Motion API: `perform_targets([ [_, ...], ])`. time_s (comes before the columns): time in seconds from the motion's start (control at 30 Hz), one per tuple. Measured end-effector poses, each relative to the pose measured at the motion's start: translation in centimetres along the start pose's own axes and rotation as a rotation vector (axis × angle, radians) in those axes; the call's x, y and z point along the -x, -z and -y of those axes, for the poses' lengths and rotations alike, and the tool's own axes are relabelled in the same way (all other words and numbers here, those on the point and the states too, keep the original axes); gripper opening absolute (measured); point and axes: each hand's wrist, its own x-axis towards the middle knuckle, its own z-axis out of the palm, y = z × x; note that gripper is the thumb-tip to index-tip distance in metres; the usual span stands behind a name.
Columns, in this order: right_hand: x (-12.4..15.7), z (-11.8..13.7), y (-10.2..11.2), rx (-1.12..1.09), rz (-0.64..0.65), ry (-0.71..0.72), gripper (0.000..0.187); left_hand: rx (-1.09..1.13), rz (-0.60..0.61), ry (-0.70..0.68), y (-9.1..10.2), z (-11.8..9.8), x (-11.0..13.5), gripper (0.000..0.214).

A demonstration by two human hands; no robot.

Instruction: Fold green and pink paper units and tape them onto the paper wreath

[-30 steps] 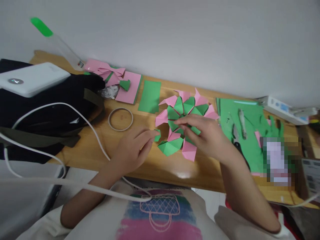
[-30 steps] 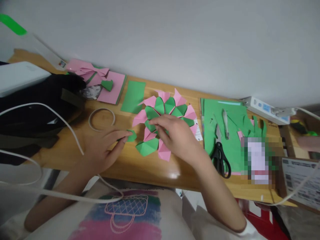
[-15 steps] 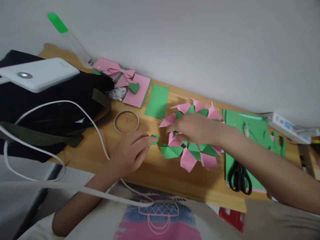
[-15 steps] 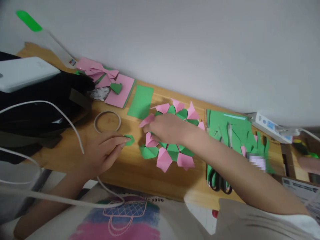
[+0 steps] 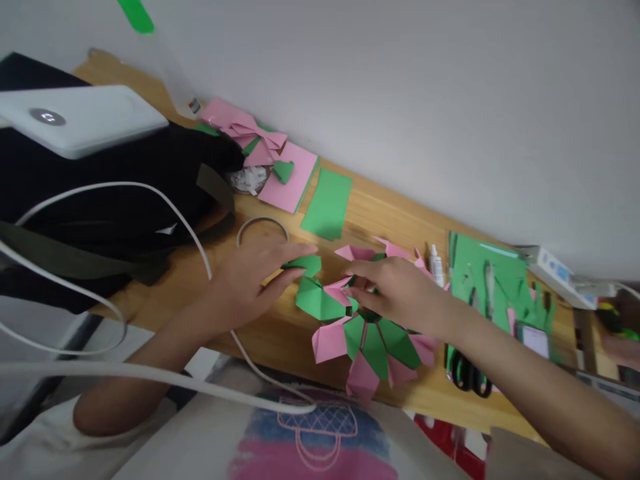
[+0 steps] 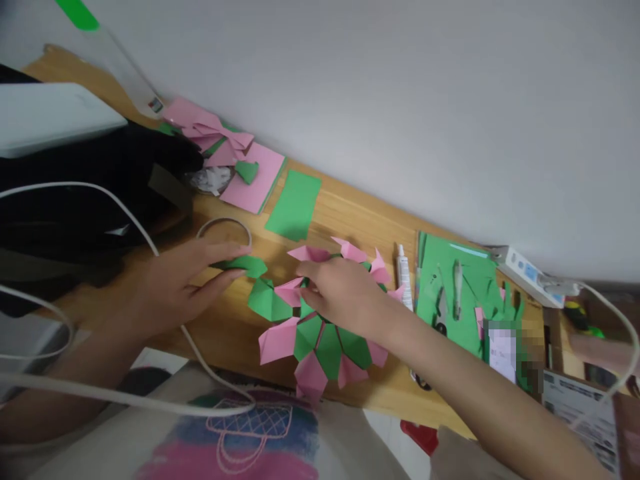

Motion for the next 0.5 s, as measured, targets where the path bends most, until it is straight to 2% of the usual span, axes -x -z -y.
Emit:
perform_targets([
  [0.1,0.6,-0.2,-0.5,0.035,-0.017,0.041,0.027,-0.045,0.012,-0.088,-0.3,0.1,0.1,0.022],
  [0.2,1.1,-0.6,-1.0,0.167,-0.172,0.141,0.031,-0.037,-0.006,-0.167,-0.6,0.0,0.2,0.019],
  [0.27,1.4,-0.8,-1.2,0.244,-0.308,0.228,0.025,-0.022,-0.004,-0.171,-0.7,-0.2,0.3,0.022],
  [0.33,1.5,-0.9,-1.4,0.319,-0.392,0.317,0.021,-0.019,0.021,-0.169,-0.7,-0.4,0.4,0.026],
  [0.5,1.3,-1.4,-1.4,0.435,-0.459,0.448,0.021,-0.036,0.042,-0.157,-0.3,-1.1,0.6,0.026],
])
